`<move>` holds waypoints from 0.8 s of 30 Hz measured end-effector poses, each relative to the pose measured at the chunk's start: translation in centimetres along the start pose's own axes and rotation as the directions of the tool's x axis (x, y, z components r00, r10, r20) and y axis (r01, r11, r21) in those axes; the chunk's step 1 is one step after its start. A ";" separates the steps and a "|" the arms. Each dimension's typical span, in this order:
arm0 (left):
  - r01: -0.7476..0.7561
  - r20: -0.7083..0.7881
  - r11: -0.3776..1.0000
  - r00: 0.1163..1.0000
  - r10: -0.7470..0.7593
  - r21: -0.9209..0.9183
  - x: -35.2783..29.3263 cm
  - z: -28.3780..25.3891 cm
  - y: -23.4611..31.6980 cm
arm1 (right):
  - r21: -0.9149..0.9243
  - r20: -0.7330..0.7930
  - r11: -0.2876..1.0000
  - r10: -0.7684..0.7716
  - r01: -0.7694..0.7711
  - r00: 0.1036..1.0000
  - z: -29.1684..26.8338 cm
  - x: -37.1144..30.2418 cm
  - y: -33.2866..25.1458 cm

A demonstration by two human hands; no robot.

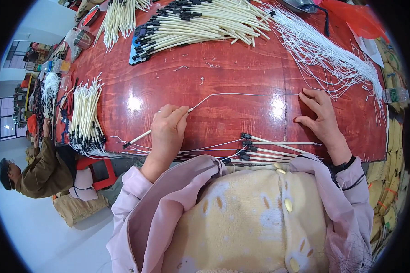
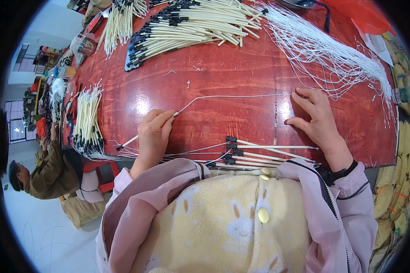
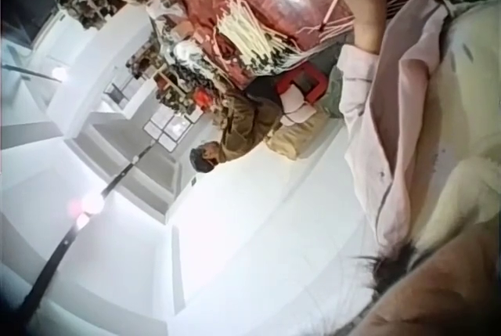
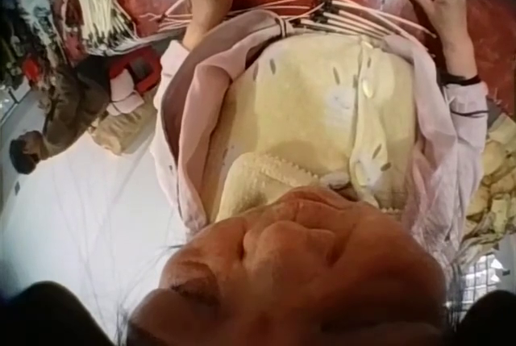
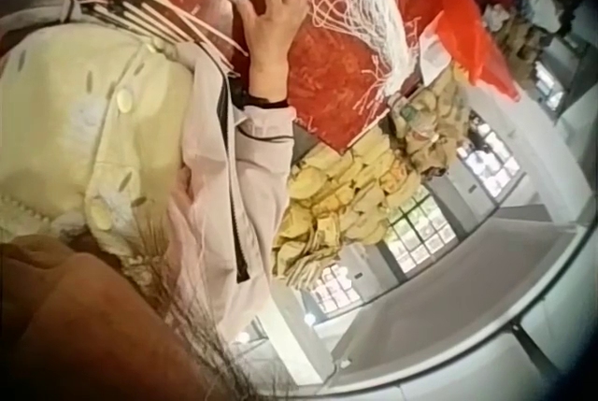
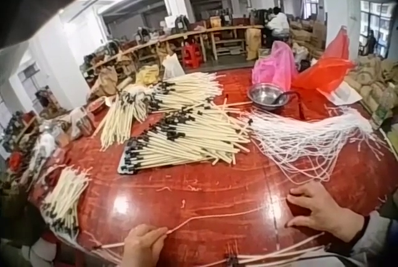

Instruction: The person picks up a white tube and a white string, threads the string through the tube by hand, and then places the assembled piece onto a pile on the table.

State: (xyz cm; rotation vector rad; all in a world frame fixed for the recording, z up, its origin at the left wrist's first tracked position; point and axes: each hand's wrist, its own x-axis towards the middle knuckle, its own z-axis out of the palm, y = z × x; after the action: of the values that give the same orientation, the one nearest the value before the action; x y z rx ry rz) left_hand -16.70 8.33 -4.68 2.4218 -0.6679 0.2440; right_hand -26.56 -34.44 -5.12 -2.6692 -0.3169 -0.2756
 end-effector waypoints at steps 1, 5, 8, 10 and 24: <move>-0.002 -0.001 1.000 1.000 0.002 -0.002 0.1 0.1 -0.1 | 0.003 0.002 1.000 0.004 -0.004 1.000 0.0 0.0 0.0; -0.005 0.000 1.000 1.000 0.005 0.013 0.8 0.7 -0.4 | 0.013 0.018 1.000 0.005 -0.005 1.000 -0.1 -0.1 0.1; 0.002 -0.001 0.999 1.000 -0.002 0.045 1.3 0.7 -0.4 | 0.022 0.027 1.000 0.019 -0.019 0.999 -0.1 -0.2 0.1; 0.005 -0.001 0.998 1.000 -0.005 0.061 1.6 0.8 -0.4 | 0.027 0.031 0.999 0.025 -0.026 0.999 0.0 -0.2 0.1; -0.006 0.057 0.980 0.998 -0.006 0.199 1.5 0.4 -0.9 | 0.094 0.045 0.994 0.060 -0.064 0.997 0.1 -0.3 0.2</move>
State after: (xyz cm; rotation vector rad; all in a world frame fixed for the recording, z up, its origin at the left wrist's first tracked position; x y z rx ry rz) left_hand -14.95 8.14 -5.00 2.6288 -0.6979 0.2531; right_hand -26.74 -34.65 -5.33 -2.5881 -0.2535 -0.1811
